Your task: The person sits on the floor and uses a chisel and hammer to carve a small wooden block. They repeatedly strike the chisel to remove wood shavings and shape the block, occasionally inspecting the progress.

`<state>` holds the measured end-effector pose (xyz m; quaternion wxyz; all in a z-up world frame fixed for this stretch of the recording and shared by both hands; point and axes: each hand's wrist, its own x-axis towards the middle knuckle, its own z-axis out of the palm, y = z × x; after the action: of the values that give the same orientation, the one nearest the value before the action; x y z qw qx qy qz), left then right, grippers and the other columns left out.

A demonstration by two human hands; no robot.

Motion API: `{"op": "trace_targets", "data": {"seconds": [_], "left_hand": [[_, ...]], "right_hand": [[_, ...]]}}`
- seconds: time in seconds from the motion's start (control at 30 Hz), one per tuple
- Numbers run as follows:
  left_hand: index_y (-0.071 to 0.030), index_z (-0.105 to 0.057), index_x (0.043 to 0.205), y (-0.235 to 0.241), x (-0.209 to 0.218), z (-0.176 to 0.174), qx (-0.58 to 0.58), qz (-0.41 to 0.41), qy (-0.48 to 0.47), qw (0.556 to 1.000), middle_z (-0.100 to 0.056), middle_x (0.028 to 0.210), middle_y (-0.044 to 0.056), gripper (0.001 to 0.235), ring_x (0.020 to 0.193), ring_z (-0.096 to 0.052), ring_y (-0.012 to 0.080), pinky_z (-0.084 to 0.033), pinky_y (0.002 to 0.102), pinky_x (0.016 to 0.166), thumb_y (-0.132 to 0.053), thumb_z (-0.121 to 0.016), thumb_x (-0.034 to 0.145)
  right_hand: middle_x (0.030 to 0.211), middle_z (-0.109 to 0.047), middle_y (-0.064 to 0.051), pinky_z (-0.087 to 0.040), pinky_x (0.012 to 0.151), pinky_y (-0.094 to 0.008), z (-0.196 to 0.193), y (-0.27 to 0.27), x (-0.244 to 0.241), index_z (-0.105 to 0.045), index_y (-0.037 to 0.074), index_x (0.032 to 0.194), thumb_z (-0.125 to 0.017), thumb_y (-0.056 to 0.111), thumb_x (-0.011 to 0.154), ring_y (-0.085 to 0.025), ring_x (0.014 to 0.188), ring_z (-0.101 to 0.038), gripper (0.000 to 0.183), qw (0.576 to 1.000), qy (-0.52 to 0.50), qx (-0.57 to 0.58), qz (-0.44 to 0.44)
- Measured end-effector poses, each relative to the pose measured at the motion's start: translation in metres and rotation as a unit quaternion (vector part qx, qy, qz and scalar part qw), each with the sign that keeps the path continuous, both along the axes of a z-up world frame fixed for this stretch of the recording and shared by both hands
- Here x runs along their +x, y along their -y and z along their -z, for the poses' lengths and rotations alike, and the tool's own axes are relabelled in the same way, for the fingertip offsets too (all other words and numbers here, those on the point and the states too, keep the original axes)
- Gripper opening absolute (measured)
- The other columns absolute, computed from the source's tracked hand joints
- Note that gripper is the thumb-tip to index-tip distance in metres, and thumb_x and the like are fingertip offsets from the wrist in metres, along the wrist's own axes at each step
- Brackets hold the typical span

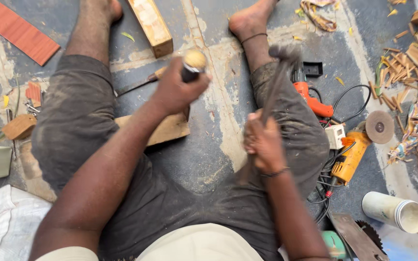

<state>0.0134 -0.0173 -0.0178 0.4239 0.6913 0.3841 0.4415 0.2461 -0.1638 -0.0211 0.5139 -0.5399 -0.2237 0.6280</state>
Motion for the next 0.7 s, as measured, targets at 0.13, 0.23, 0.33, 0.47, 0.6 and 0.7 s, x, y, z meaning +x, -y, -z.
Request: {"op": "trace_targets", "data": {"seconds": [0.13,0.23,0.33,0.47,0.6,0.7], "left_hand": [[-0.013,-0.055,0.092,-0.005,-0.013,-0.011,-0.171,0.058,0.056,0.982,-0.057,0.072,-0.002,0.019,0.058,-0.056,0.0077,-0.049,0.025,0.051,-0.023,-0.071,0.094],[-0.011,-0.049,0.087,0.0,-0.018,-0.022,-0.171,0.1,0.122,0.972,-0.053,0.073,-0.002,0.025,0.06,-0.05,0.0065,-0.042,0.024,0.052,-0.016,-0.071,0.1],[-0.012,-0.048,0.085,0.009,-0.021,-0.031,-0.212,0.096,0.131,0.964,-0.052,0.07,-0.004,0.026,0.059,-0.049,0.006,-0.039,0.025,0.051,-0.013,-0.07,0.098],[-0.011,-0.047,0.082,0.021,-0.022,-0.042,-0.136,0.09,0.042,0.986,-0.05,0.073,-0.004,0.027,0.067,-0.046,0.006,-0.04,0.025,0.058,-0.009,-0.067,0.099],[-0.009,-0.046,0.08,0.032,-0.021,-0.048,-0.134,0.113,0.037,0.984,-0.051,0.075,-0.003,0.027,0.07,-0.046,0.007,-0.04,0.027,0.061,-0.01,-0.066,0.099],[-0.009,-0.049,0.081,0.036,-0.017,-0.053,-0.099,0.112,0.007,0.989,-0.052,0.074,-0.001,0.025,0.068,-0.048,0.0081,-0.043,0.028,0.061,-0.012,-0.067,0.098]], "right_hand": [[0.062,-0.042,0.005,-0.032,0.034,-0.019,0.047,0.01,0.003,-0.042,0.015,0.103,-0.062,0.021,0.102,-0.004,0.044,-0.038,0.021,0.973,-0.199,-0.113,0.01],[0.062,-0.043,0.005,-0.033,0.034,-0.018,0.057,0.012,0.02,-0.045,0.014,0.106,-0.062,0.02,0.1,-0.002,0.044,-0.038,0.019,0.966,-0.192,-0.173,-0.018],[0.062,-0.042,0.005,-0.033,0.034,-0.019,0.058,0.005,0.015,-0.045,0.012,0.106,-0.063,0.019,0.101,-0.003,0.043,-0.038,0.02,0.972,-0.161,-0.167,-0.049],[0.064,-0.044,0.005,-0.034,0.034,-0.019,0.048,-0.006,0.01,-0.045,0.012,0.099,-0.063,0.02,0.102,-0.002,0.044,-0.04,0.021,0.967,-0.185,-0.15,-0.086],[0.064,-0.045,0.005,-0.034,0.035,-0.018,0.045,-0.003,0.009,-0.045,0.011,0.094,-0.063,0.022,0.102,-0.001,0.046,-0.04,0.024,0.971,-0.126,-0.158,-0.129],[0.064,-0.045,0.005,-0.034,0.035,-0.017,0.045,-0.004,0.009,-0.046,0.011,0.095,-0.063,0.022,0.101,-0.002,0.046,-0.04,0.021,0.968,-0.127,-0.175,-0.13]]}}
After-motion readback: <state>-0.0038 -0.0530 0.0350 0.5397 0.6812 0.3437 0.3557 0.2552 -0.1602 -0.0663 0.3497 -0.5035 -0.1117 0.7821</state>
